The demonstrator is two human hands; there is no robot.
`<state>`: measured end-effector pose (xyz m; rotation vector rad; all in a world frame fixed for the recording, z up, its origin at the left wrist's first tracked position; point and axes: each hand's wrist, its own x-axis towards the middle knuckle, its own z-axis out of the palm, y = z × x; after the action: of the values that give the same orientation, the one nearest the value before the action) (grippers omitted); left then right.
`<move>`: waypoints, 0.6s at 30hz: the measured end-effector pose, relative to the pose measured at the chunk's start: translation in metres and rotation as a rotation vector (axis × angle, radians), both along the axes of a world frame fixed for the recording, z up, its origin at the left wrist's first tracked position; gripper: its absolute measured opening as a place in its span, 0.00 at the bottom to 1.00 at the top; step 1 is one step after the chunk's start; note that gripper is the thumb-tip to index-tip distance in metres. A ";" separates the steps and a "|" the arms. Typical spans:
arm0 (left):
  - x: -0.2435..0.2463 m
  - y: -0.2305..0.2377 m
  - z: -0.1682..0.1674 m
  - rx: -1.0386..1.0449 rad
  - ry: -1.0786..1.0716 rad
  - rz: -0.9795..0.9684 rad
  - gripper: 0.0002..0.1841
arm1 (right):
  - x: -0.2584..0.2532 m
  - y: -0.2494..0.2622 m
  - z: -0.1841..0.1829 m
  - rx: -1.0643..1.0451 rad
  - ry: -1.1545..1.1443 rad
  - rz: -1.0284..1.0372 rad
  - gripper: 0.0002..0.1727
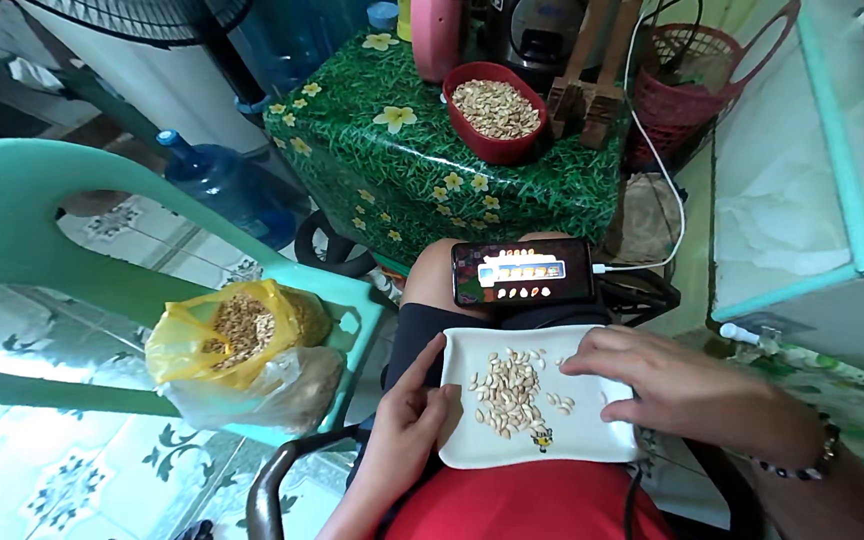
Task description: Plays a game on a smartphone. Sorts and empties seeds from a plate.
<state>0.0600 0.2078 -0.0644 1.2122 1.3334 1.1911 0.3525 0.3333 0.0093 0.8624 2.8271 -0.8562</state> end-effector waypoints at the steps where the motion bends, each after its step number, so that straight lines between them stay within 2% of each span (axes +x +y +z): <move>1: 0.000 0.000 0.000 0.001 -0.001 0.000 0.31 | -0.001 -0.003 -0.003 0.001 0.009 0.004 0.29; 3: 0.000 0.000 0.000 0.004 -0.004 0.000 0.31 | -0.006 -0.007 -0.011 -0.025 0.040 -0.004 0.27; 8: 0.000 0.000 0.000 0.004 -0.012 0.003 0.30 | -0.032 -0.015 -0.030 -0.035 0.261 0.019 0.10; 11: 0.000 0.000 0.000 -0.006 -0.020 0.000 0.31 | -0.040 -0.008 -0.023 0.069 0.357 -0.014 0.11; 15: 0.001 0.000 -0.001 0.001 -0.028 -0.003 0.31 | -0.051 0.019 -0.012 0.453 0.428 -0.263 0.18; 18: 0.000 0.000 0.000 0.008 -0.029 0.000 0.31 | -0.061 0.038 -0.006 0.595 0.384 -0.324 0.22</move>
<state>0.0602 0.2076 -0.0642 1.1964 1.3086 1.2104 0.2914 0.3713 0.0036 1.3811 3.4087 -0.1842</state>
